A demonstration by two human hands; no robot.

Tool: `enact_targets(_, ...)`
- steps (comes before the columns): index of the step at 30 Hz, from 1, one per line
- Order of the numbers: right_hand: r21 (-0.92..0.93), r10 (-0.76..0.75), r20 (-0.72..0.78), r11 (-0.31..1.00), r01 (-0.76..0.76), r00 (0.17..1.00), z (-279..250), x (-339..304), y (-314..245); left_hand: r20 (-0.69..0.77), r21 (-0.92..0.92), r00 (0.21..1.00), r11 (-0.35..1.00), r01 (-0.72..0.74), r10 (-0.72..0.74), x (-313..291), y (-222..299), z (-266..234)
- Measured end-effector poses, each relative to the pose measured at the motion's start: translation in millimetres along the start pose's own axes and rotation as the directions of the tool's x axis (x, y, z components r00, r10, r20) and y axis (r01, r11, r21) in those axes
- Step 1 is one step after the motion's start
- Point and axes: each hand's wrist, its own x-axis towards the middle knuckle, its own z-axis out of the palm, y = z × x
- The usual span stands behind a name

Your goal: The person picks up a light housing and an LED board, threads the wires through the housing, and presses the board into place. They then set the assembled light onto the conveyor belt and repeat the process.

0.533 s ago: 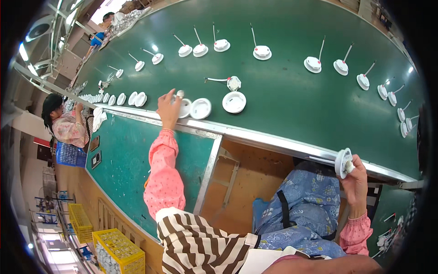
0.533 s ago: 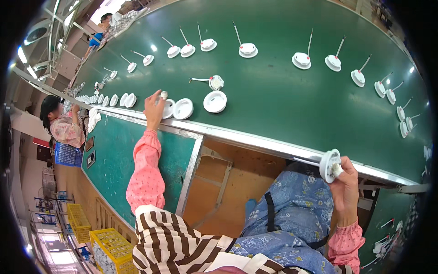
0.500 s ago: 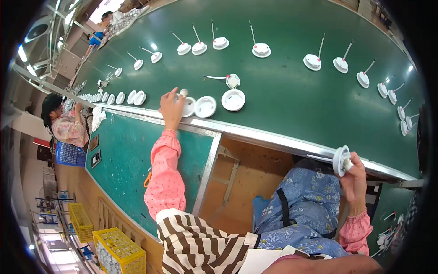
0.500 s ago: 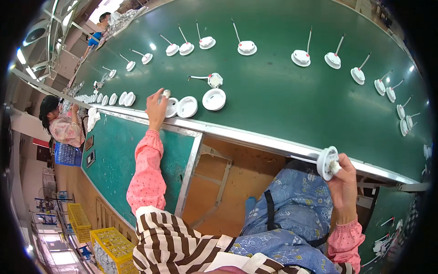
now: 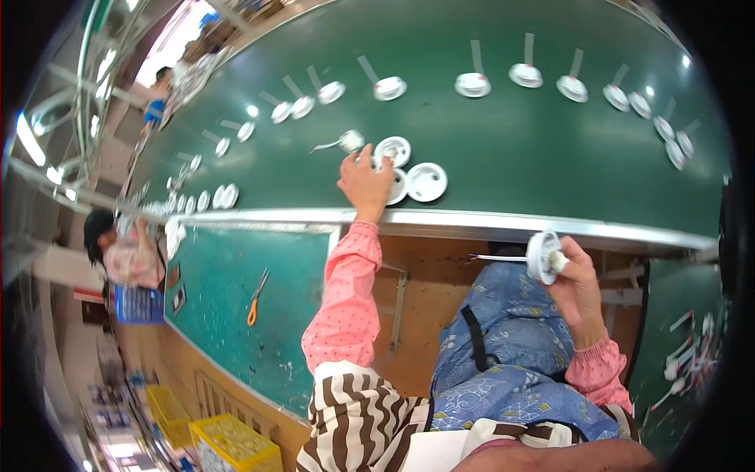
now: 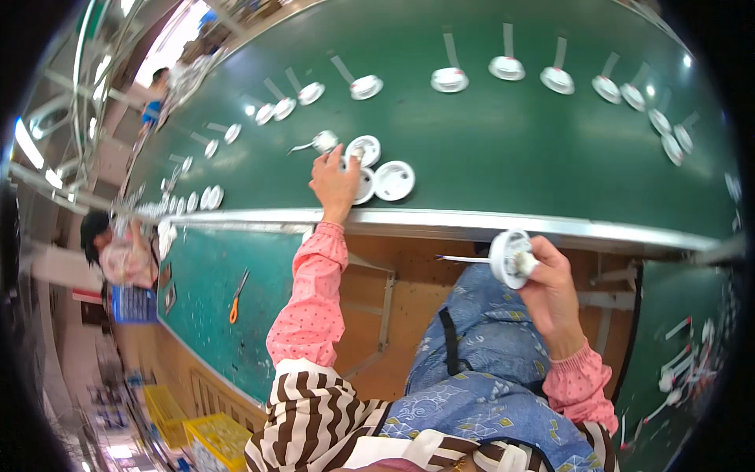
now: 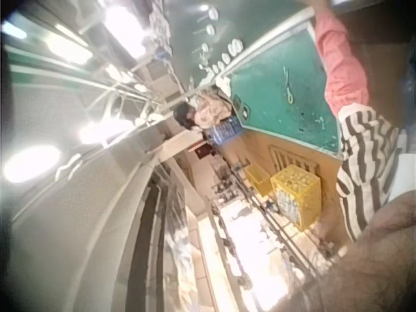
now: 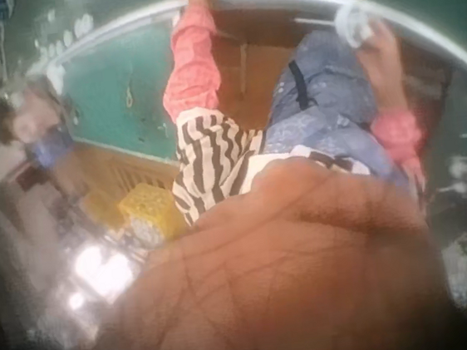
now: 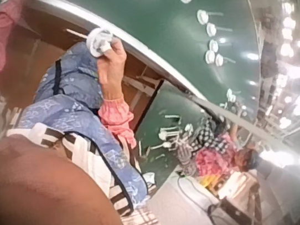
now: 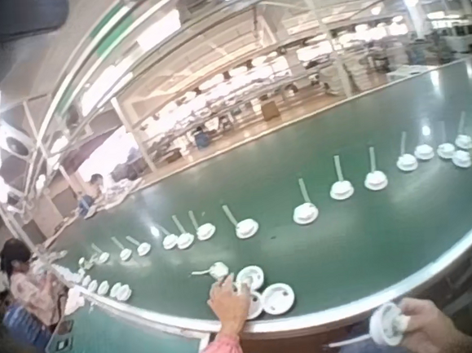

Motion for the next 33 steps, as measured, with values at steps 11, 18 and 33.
enact_targets(11,0.323,-0.062,0.013,0.945,0.055,0.998,-41.4,-24.6,-5.5,0.191,-0.233,0.917,0.924,-0.304,0.350,-41.0,168.5,91.4)
enact_targets(18,0.364,-0.273,-0.141,0.880,0.307,0.952,-84.3,-53.5,-46.1,0.258,-0.374,0.805,0.823,-0.427,0.535,-110.3,341.7,131.4)
enact_targets(33,0.346,-0.590,-0.445,0.581,0.737,0.674,-152.0,-165.1,-111.5,0.184,-0.895,0.476,0.347,-0.281,0.860,-154.7,585.4,214.6)
